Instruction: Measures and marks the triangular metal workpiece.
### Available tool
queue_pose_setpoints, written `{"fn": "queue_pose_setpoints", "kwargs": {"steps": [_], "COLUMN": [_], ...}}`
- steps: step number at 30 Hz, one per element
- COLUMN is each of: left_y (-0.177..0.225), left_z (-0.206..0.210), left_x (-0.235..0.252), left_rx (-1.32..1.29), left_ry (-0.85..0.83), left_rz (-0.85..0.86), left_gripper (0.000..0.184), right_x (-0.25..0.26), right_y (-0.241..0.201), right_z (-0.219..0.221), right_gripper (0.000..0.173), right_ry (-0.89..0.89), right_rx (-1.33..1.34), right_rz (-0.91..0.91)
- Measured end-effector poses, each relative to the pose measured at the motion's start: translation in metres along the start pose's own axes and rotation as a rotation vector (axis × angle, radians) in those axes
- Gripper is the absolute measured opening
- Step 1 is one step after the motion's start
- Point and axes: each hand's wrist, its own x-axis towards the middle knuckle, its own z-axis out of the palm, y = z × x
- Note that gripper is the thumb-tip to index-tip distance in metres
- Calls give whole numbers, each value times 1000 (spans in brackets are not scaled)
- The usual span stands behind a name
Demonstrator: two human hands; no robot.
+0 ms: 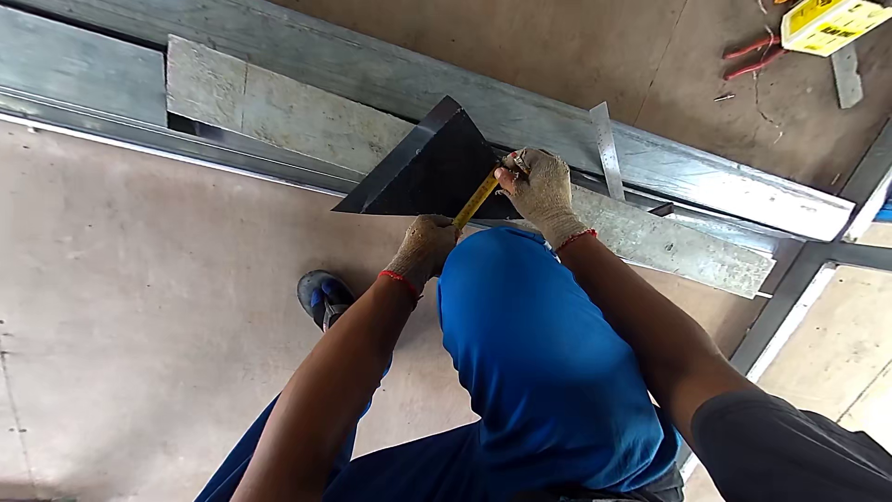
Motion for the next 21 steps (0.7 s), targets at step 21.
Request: {"fn": "queue_pose_setpoints", "kwargs": {"steps": [21], "left_y": [-19], "left_z": [-14], "left_x": [-20], "left_rx": [-88], "left_ry": [11], "left_rz": [-64], "left_gripper": [24], "right_x": [0], "right_y": [-3], "right_z": [0], "right_gripper": [31], "right_ry": [9], "right_rx": [-13], "right_rz": [29]}}
